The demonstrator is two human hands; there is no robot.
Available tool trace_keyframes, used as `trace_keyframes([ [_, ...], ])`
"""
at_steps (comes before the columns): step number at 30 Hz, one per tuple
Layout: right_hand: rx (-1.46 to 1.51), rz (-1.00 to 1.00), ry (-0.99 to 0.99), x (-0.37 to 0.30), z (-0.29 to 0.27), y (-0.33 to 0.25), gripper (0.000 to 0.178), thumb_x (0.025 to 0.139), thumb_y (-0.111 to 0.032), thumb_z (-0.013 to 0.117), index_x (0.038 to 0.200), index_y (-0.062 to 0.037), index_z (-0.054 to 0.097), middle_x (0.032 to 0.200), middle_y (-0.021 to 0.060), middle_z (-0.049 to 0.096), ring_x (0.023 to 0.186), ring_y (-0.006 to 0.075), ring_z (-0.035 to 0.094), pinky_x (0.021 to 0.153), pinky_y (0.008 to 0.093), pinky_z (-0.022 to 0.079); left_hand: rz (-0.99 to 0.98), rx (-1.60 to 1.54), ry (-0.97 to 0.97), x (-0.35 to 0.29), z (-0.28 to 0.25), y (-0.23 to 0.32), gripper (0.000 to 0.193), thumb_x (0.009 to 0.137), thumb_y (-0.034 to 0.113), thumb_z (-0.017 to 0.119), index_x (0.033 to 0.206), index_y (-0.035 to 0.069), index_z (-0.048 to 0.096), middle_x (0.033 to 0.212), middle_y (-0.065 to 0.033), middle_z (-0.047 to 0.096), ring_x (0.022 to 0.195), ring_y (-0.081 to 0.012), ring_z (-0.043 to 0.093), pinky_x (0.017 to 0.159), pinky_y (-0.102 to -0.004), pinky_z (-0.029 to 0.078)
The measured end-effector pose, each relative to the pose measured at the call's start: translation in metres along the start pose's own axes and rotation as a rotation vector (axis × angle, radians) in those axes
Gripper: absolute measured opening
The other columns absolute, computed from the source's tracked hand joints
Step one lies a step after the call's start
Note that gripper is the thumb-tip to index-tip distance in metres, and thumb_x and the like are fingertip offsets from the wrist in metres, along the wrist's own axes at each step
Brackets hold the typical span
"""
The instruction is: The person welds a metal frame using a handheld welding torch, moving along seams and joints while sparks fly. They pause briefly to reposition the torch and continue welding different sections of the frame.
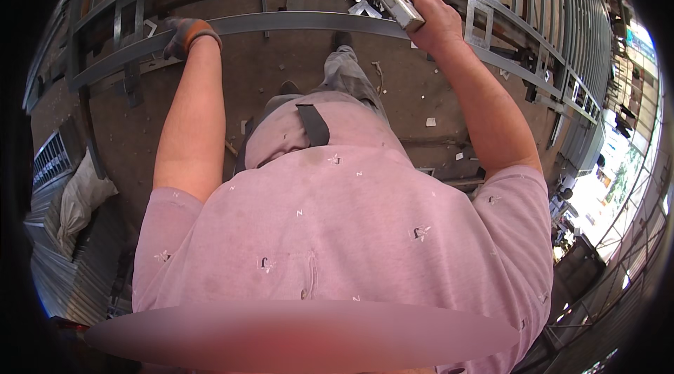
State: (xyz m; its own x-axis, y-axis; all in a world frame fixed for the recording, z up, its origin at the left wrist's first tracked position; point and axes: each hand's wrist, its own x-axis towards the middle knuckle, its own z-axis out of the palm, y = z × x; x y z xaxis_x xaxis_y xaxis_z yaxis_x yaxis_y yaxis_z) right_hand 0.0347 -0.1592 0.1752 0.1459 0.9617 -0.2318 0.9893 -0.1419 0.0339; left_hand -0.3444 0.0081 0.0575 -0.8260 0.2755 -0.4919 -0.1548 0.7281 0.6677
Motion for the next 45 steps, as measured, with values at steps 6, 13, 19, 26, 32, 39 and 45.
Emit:
trace_keyframes([
  [6,0.003,-0.003,0.011,-0.003,0.008,0.010,0.039,0.082,-0.024,0.076,0.119,-0.0209,0.065,0.103,0.0138,0.076,0.102,0.0395,0.071,0.085,0.0532,0.057,0.007,0.035,0.007,0.001,0.001,-0.001,0.103,0.101,0.055,0.059,0.167,-0.002,0.005,0.153,-0.0237,0.053,0.133,-0.0392,0.061,0.114,-0.0451,0.050],
  [13,0.113,-0.112,0.062,-0.023,-0.012,0.003,0.058,0.076,-0.020,0.077,0.132,-0.0202,0.061,0.103,0.0149,0.075,0.103,0.0402,0.071,0.085,0.0540,0.056,-0.052,-0.064,-0.127,-0.030,-0.025,0.017,0.106,0.100,0.060,0.056,0.167,-0.003,0.004,0.152,-0.0259,0.053,0.130,-0.0394,0.063,0.112,-0.0460,0.051],
  [19,0.120,-0.186,-0.006,0.004,-0.014,-0.048,0.039,0.083,-0.023,0.073,0.119,-0.0193,0.061,0.099,0.0137,0.074,0.100,0.0397,0.070,0.082,0.0544,0.056,-0.040,-0.020,-0.115,-0.034,-0.026,0.016,0.105,0.099,0.064,0.055,0.168,-0.001,0.009,0.156,-0.0280,0.049,0.133,-0.0408,0.061,0.112,-0.0481,0.051],
  [26,0.074,-0.158,-0.005,0.029,-0.012,-0.079,0.034,0.085,-0.023,0.072,0.118,-0.0201,0.064,0.100,0.0137,0.075,0.099,0.0399,0.071,0.081,0.0531,0.056,-0.025,-0.147,-0.156,-0.034,-0.028,0.015,0.106,0.097,0.066,0.056,0.168,0.002,0.011,0.163,-0.0309,0.037,0.142,-0.0428,0.052,0.116,-0.0492,0.047],
  [32,0.047,-0.143,-0.008,0.038,-0.008,-0.078,0.034,0.084,-0.025,0.075,0.116,-0.0203,0.065,0.101,0.0123,0.076,0.100,0.0390,0.072,0.084,0.0520,0.057,-0.050,-0.150,-0.149,-0.033,-0.029,0.017,0.104,0.098,0.062,0.060,0.169,0.004,0.012,0.168,-0.0286,0.027,0.148,-0.0426,0.045,0.122,-0.0491,0.040],
  [39,0.046,-0.127,-0.025,0.039,-0.004,-0.075,0.030,0.084,-0.027,0.074,0.112,-0.0194,0.066,0.099,0.0134,0.076,0.100,0.0396,0.072,0.084,0.0521,0.057,-0.053,-0.214,-0.180,-0.026,-0.022,0.008,0.100,0.100,0.057,0.061,0.169,0.004,0.011,0.169,-0.0242,0.031,0.146,-0.0401,0.049,0.120,-0.0481,0.044],
  [45,0.044,-0.128,0.004,0.040,-0.003,-0.076,0.029,0.085,-0.028,0.074,0.112,-0.0192,0.067,0.099,0.0145,0.076,0.100,0.0401,0.072,0.084,0.0524,0.057,-0.057,-0.226,-0.184,-0.025,-0.020,0.009,0.100,0.100,0.056,0.062,0.169,0.004,0.011,0.168,-0.0243,0.033,0.145,-0.0395,0.050,0.119,-0.0478,0.045],
])
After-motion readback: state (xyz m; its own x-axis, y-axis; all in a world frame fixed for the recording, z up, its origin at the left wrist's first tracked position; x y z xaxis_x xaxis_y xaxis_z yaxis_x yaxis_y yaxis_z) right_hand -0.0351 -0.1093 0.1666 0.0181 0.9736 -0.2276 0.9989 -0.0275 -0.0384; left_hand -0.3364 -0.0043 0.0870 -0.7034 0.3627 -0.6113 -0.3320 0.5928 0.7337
